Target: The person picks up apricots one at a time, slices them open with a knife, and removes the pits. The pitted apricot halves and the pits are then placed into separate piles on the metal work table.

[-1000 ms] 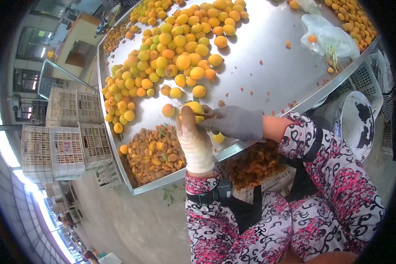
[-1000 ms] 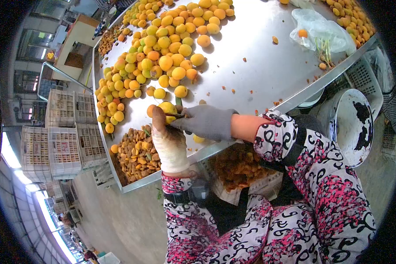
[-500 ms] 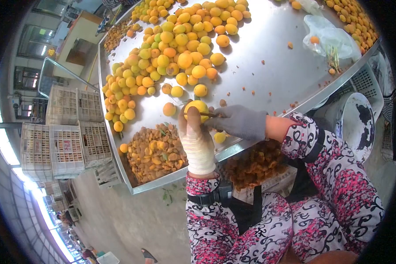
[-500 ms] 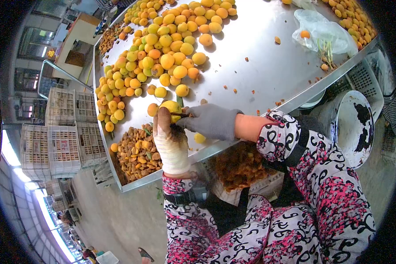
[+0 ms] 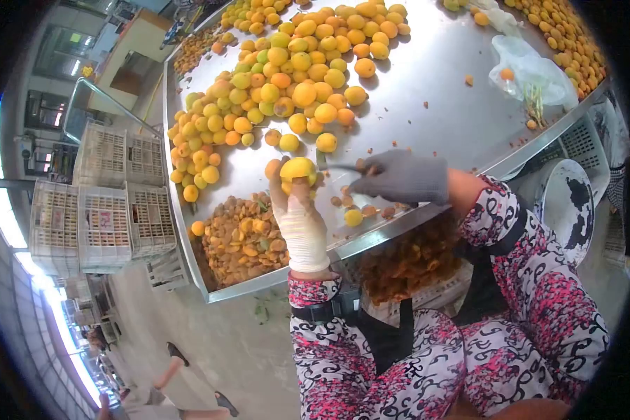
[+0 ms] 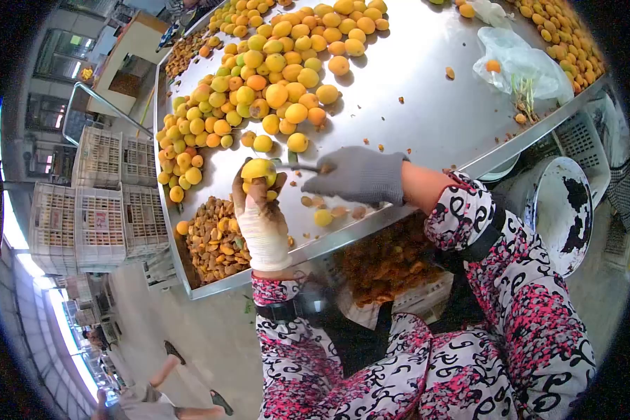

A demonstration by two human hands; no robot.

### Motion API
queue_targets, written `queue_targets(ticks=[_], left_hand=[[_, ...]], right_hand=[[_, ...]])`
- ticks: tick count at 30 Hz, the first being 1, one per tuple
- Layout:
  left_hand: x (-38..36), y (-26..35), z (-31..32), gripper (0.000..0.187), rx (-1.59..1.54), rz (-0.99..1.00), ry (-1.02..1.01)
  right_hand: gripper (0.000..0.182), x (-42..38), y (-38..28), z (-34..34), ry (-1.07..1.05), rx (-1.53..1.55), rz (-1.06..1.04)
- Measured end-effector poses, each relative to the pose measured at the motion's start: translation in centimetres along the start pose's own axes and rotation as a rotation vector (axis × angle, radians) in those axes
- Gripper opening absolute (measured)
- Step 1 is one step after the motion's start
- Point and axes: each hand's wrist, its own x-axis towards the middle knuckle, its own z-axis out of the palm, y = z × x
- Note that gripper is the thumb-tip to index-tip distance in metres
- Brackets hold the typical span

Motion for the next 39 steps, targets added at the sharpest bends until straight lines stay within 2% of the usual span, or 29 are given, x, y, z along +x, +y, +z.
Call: queue_targets(ticks=[1,2,3,5,6,7,9,11,13,15,17,18,21,25,27,28,30,31,33,34,35,37,38,39], left_hand=[[0.0,0.2,-0.3,0.034,-0.046,-0.093,0.032],[0.1,-0.5,-0.9,0.037,0.071,-0.052,-0.02],[0.1,-0.6,-0.7,0.037,0.07,-0.053,-0.021],[0.3,-1.0,0.1,0.04,0.238,0.029,0.047],[-0.2,-0.1,1.4,0.043,0.124,-0.033,0.03],[-0.5,0.4,2.1,0.042,0.171,-0.152,0.011],[-1.2,0.3,2.9,0.04,0.04,-0.206,-0.115],[-1.6,-0.2,3.6,0.038,0.084,-0.151,-0.14],[-1.9,-0.4,4.2,0.037,-0.106,-0.105,-0.083],[-1.8,-1.3,4.5,0.037,-0.061,-0.064,-0.044],[-1.6,-0.9,4.6,0.039,0.17,-0.055,-0.016],[-1.6,-0.6,4.9,0.043,0.034,-0.131,-0.014],[-1.2,-0.5,5.3,0.048,-0.08,-0.132,0.041],[-1.1,-2.0,4.4,0.048,-0.25,-0.233,0.126],[-1.4,-2.6,3.4,0.047,0.797,0.296,-0.132],[-1.6,-2.2,3.4,0.047,0.793,0.294,-0.136],[-2.2,-1.1,3.5,0.043,0.708,0.098,-0.236],[-2.2,-1.3,3.3,0.043,0.703,0.085,-0.242],[-1.8,-3.0,2.3,0.038,0.492,-0.099,-0.234],[-1.5,-4.3,1.8,0.04,0.323,-0.109,-0.25],[-1.8,-5.2,1.6,0.04,0.319,-0.118,-0.257],[-1.1,-4.9,2.5,0.043,0.445,0.079,-0.203],[-1.0,-4.5,2.9,0.043,0.44,0.089,-0.203],[-0.9,-3.4,3.8,0.039,0.508,0.125,-0.11]], right_hand=[[0.054,-0.2,-0.8,-0.5,0.046,-0.033,-0.031],[0.046,-1.0,-1.8,-1.5,0.031,0.081,0.078],[0.046,-0.7,-1.6,-1.3,0.032,0.082,0.08],[0.057,-0.2,-1.0,-1.2,0.296,0.371,-0.046],[0.06,-0.4,-1.5,-1.0,0.325,0.4,-0.107],[0.06,0.7,-0.8,-0.3,0.338,0.401,-0.098],[0.062,3.1,0.6,1.5,0.503,0.233,-0.393],[0.062,2.8,0.5,2.0,0.498,0.184,-0.325],[0.062,1.9,-0.7,2.3,0.485,0.137,-0.263],[0.06,1.5,-1.3,2.6,0.46,0.364,-0.153],[0.059,1.6,-1.6,2.4,0.478,0.363,-0.191],[0.058,1.7,-1.6,2.3,0.501,0.361,-0.231],[0.053,2.2,-1.4,2.7,0.538,0.34,-0.297],[0.048,2.7,-1.1,3.9,0.638,0.195,-0.253],[0.043,2.7,-1.0,4.1,0.699,0.019,-0.267],[0.043,2.5,-1.1,4.0,0.703,0.018,-0.262],[0.041,2.0,-1.3,4.1,0.683,-0.087,-0.234],[0.041,1.9,-1.2,4.1,0.68,-0.087,-0.22],[0.039,1.8,-0.9,4.0,0.706,-0.181,-0.29],[0.042,1.4,-1.1,3.5,0.603,-0.166,-0.211],[0.042,1.4,-0.8,3.7,0.604,-0.166,-0.2],[0.042,2.3,-0.4,3.6,0.635,0.146,-0.225],[0.054,2.6,-0.3,3.6,0.623,0.255,-0.238],[0.054,3.2,0.0,3.5,0.629,0.248,-0.245]])
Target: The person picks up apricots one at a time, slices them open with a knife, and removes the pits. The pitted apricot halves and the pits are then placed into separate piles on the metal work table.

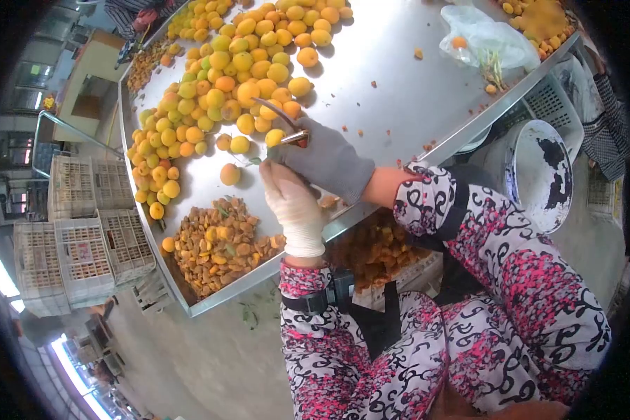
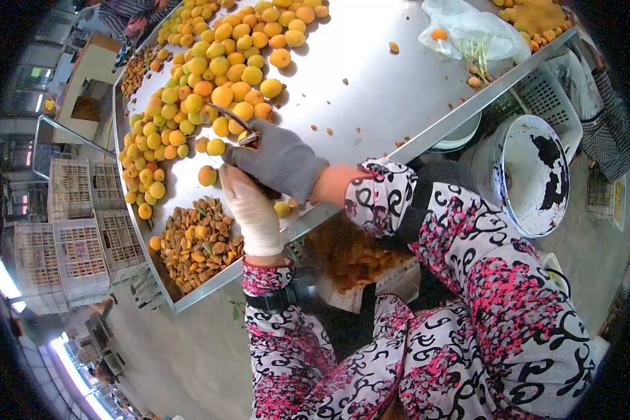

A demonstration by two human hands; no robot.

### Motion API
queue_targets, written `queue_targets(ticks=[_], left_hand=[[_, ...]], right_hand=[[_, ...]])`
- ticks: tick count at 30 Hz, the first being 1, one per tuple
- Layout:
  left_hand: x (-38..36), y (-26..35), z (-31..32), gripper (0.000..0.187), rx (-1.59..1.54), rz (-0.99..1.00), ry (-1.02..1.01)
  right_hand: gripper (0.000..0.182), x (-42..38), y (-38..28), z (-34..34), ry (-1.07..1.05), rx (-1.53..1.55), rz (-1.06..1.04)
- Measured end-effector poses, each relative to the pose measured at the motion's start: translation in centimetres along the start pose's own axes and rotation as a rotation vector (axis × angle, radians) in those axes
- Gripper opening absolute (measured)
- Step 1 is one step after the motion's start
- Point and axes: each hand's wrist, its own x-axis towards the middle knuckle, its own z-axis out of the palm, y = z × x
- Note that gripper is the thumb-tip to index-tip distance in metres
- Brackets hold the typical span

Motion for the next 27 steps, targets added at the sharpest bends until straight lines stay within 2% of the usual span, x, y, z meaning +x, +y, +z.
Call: queue_targets(ticks=[2,3,4,5,6,7,8,9,10,13,14,15,16,17,18,19,20,22,23,25,27], left_hand=[[0.1,1.9,0.1,0.032,0.154,0.011,0.172],[0.0,0.8,0.4,0.035,0.117,0.096,0.224],[-0.2,-3.3,0.4,0.036,0.301,0.368,0.3],[0.0,-1.5,0.9,0.034,0.281,0.451,0.352],[0.4,-1.5,0.3,0.034,0.194,0.375,0.276],[0.3,-1.9,0.6,0.049,-0.295,0.275,0.188],[0.7,-5.9,-0.2,0.048,-0.075,0.402,0.16],[-0.1,-3.4,0.4,0.048,-0.054,0.215,0.236],[-0.2,-1.3,0.0,0.045,-0.183,0.038,0.147],[0.1,-0.9,-0.3,0.038,-0.201,0.032,0.227],[0.0,-1.0,-0.6,0.039,-0.069,0.072,0.142],[0.0,-0.9,-0.9,0.04,0.068,0.111,0.059],[0.4,1.1,-0.9,0.04,0.063,0.12,0.068],[0.6,3.5,-0.9,0.041,-0.136,-0.119,0.061],[0.9,5.0,-0.9,0.042,-0.336,-0.355,0.05],[0.8,2.7,-0.8,0.043,-0.35,-0.123,0.058],[0.7,2.4,-0.9,0.043,-0.352,-0.116,0.063],[0.3,3.9,-1.1,0.047,-0.257,-0.124,-0.011],[0.0,3.0,-1.0,0.047,-0.249,-0.134,-0.009],[-0.3,0.5,-0.9,0.056,-0.254,0.059,0.013],[-0.5,0.1,-0.7,0.06,-0.293,0.053,-0.003]], right_hand=[[0.05,0.8,0.7,0.5,-0.148,0.286,0.161],[0.043,0.4,-0.9,-0.1,-0.162,0.317,0.133],[0.036,1.2,0.2,0.3,-0.1,-0.238,-0.442],[0.037,2.4,1.9,1.9,0.039,-0.081,-0.555],[0.036,1.8,-0.2,0.0,-0.243,-0.504,-0.379],[0.033,3.0,2.9,2.9,0.076,-0.254,-0.576],[0.032,1.5,-0.3,0.6,-0.035,0.041,-0.28],[0.035,1.1,-1.8,-0.6,-0.065,0.01,-0.124],[0.038,1.1,-2.7,-1.1,-0.103,-0.001,0.033],[0.046,1.3,-2.3,-1.4,-0.104,0.002,-0.076],[0.046,1.5,-1.4,-0.9,-0.1,-0.004,-0.086],[0.049,1.7,-0.1,-0.3,-0.082,-0.049,-0.228],[0.053,1.8,-0.8,-0.6,-0.066,-0.097,-0.374],[0.051,1.8,-1.5,-1.2,-0.238,0.159,0.11],[0.051,1.5,-2.2,-1.6,-0.238,0.15,0.096],[0.048,1.2,-2.7,-1.8,-0.329,0.26,0.175],[0.045,1.0,-3.1,-1.9,-0.419,0.372,0.26],[0.048,0.5,-3.8,-2.3,-0.429,0.447,0.198],[0.049,0.4,-4.0,-2.6,-0.393,0.349,0.21],[0.051,0.7,-2.7,-1.9,-0.369,0.269,0.229],[0.049,1.9,0.3,-0.1,-0.149,0.059,-0.197]])
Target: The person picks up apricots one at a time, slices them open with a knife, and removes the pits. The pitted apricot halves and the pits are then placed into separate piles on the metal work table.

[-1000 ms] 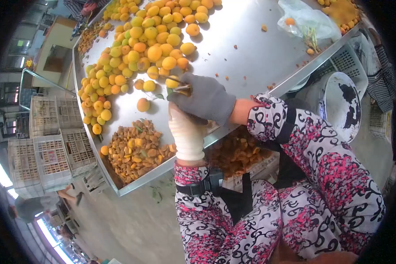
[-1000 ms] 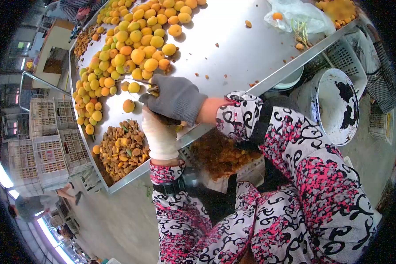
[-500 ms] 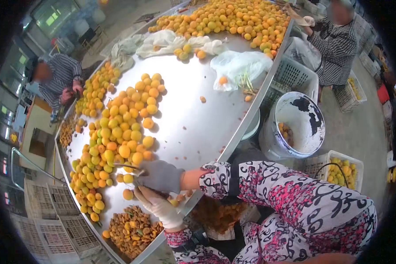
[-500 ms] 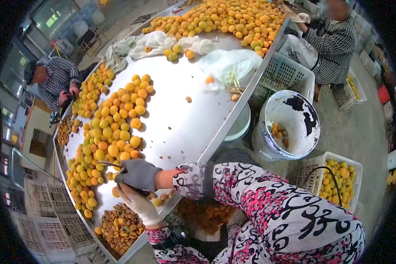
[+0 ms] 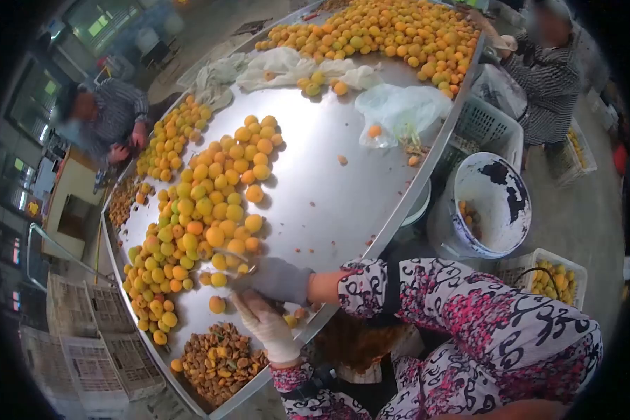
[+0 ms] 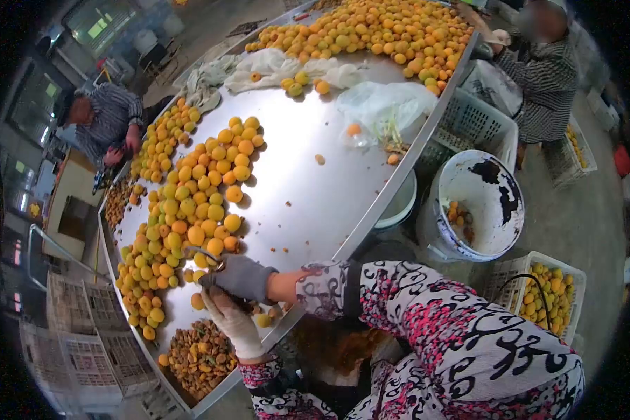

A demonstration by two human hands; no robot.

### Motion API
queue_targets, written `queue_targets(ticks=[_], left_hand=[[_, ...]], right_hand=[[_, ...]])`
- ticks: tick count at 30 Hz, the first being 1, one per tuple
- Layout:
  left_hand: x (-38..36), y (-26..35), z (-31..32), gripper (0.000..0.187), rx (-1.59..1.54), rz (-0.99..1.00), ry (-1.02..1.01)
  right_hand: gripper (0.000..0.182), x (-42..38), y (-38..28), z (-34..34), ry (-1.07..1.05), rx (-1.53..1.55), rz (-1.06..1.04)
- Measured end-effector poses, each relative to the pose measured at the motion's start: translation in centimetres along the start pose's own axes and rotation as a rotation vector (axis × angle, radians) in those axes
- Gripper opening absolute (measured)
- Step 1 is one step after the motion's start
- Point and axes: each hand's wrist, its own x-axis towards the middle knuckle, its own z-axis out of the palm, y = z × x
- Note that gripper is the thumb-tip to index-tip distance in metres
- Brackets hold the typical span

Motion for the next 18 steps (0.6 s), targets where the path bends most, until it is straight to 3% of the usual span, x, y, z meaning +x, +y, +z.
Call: queue_targets(ticks=[3,7,8,10,11,13,14,15,17,18], left_hand=[[-0.4,-2.0,0.0,0.064,0.012,0.07,0.118],[0.4,0.6,1.1,0.059,-0.126,-0.189,0.13],[0.7,1.4,1.6,0.053,-0.322,-0.403,0.216],[0.9,0.7,2.0,0.051,-0.349,-0.49,0.262],[0.8,0.3,1.9,0.049,-0.395,-0.565,0.292],[1.0,2.7,2.6,0.048,-0.512,-0.606,0.198],[1.2,2.1,2.2,0.042,-0.789,-0.701,0.183],[1.2,0.9,1.9,0.042,-0.789,-0.732,0.214],[-0.3,-1.7,1.2,0.045,-0.158,-0.361,-0.044],[-1.1,-1.8,1.1,0.045,-0.152,-0.407,-0.035]], right_hand=[[0.046,-0.6,-1.3,-0.2,0.077,0.029,0.03],[0.042,-1.5,-2.5,0.0,0.142,0.063,0.166],[0.032,-1.5,-2.1,0.0,0.111,-0.109,0.112],[0.023,-1.3,-1.6,0.1,0.103,-0.265,-0.017],[0.023,-1.4,-1.5,0.3,0.076,-0.243,-0.002],[0.024,-1.9,-2.5,0.3,0.212,-0.257,0.105],[0.024,-2.1,-2.3,0.5,0.183,-0.249,0.135],[0.024,-2.0,-2.0,0.6,0.21,-0.31,0.106],[0.026,-2.0,-1.1,0.9,0.226,-0.409,0.082],[0.027,-2.3,-0.9,0.8,0.22,-0.405,0.022]])
